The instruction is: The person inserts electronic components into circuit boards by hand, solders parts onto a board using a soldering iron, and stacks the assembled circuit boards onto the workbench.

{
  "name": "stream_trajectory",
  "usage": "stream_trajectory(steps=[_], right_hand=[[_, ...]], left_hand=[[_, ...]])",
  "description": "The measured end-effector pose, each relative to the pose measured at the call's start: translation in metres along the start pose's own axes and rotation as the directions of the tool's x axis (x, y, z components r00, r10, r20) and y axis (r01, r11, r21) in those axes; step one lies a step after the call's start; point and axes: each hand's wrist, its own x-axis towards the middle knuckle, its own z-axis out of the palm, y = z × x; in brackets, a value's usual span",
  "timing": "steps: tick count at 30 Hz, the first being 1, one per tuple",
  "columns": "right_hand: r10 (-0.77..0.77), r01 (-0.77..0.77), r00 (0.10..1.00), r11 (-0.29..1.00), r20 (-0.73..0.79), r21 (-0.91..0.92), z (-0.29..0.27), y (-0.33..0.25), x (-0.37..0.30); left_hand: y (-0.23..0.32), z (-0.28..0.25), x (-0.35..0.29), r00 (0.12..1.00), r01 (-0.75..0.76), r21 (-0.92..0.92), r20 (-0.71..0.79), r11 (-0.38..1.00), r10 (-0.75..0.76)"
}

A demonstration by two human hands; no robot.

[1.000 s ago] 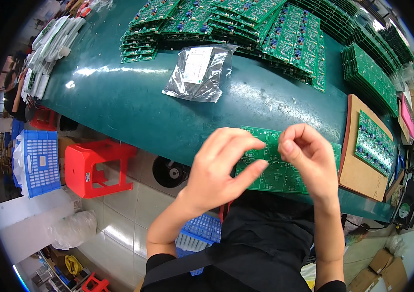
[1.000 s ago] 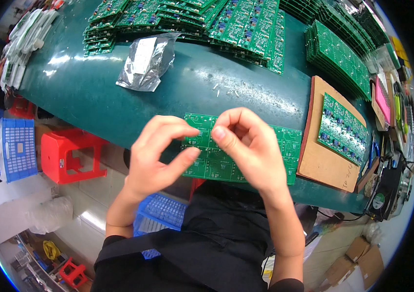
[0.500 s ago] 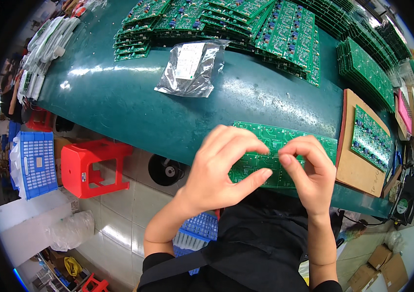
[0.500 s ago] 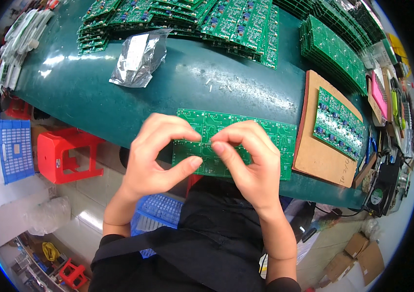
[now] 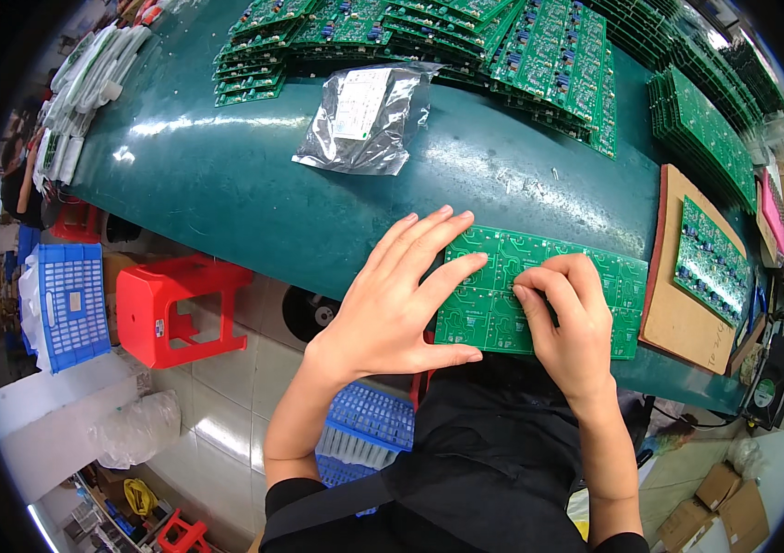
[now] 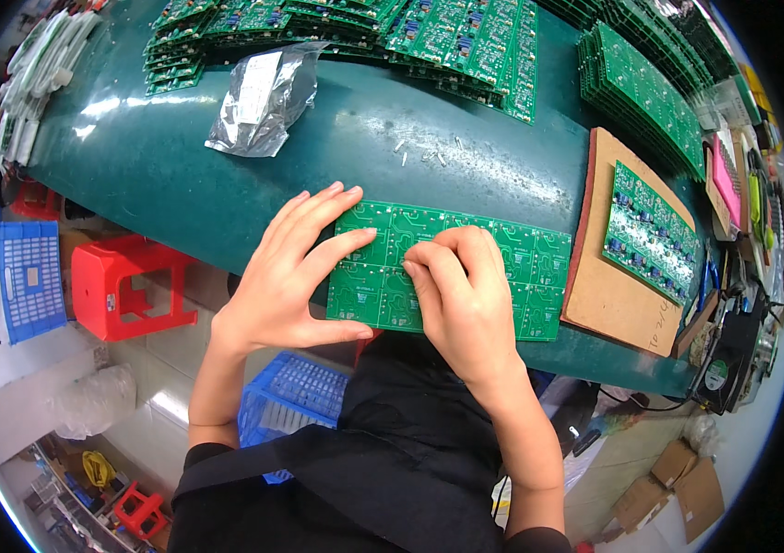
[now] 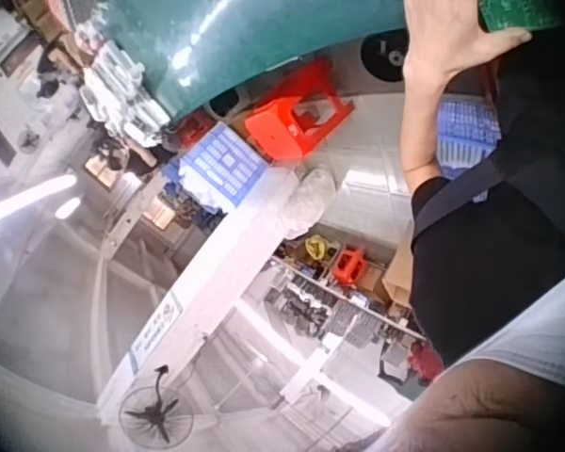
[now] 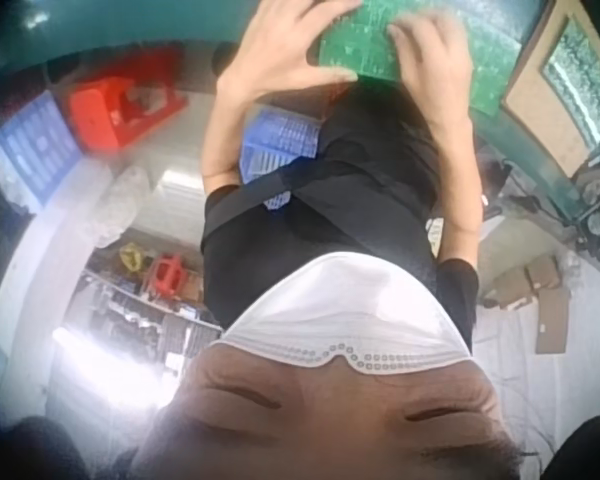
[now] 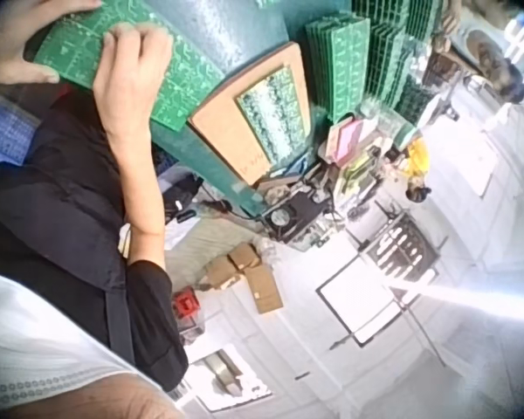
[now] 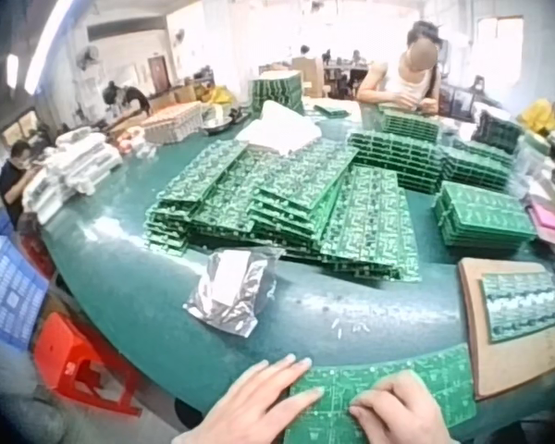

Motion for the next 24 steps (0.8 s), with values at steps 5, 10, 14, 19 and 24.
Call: stream_trajectory(steps=[5, 10, 14, 19, 24], right_hand=[[-0.07, 0.074, 0.997, 0.988, 0.037, -0.137, -0.002, -0.006, 0.004], [-0.114, 0.128, 0.991, 0.966, 0.072, -0.224, -0.004, -0.011, 0.006], [-0.131, 0.165, 0.982, 0.944, 0.134, -0.287, -0.005, -0.016, 0.007], [-0.127, 0.184, 0.972, 0.934, 0.198, -0.306, -0.009, -0.014, 0.006], [-0.129, 0.171, 0.977, 0.948, 0.17, -0.268, -0.007, -0.011, 0.005]], left_hand=[[0.0, 0.001, 0.0, 1.0, -0.001, 0.001, -0.01, 1.0, 0.001], [0.0, 0.001, 0.002, 1.0, -0.003, -0.007, -0.009, 1.0, 0.003], [0.001, -0.001, 0.002, 1.0, 0.007, 0.0, -0.011, 1.0, -0.007], [0.001, 0.002, 0.003, 1.0, 0.006, -0.008, -0.012, 1.0, -0.006], [0.002, 0.002, 0.004, 1.0, 0.003, -0.01, -0.014, 1.0, -0.004]])
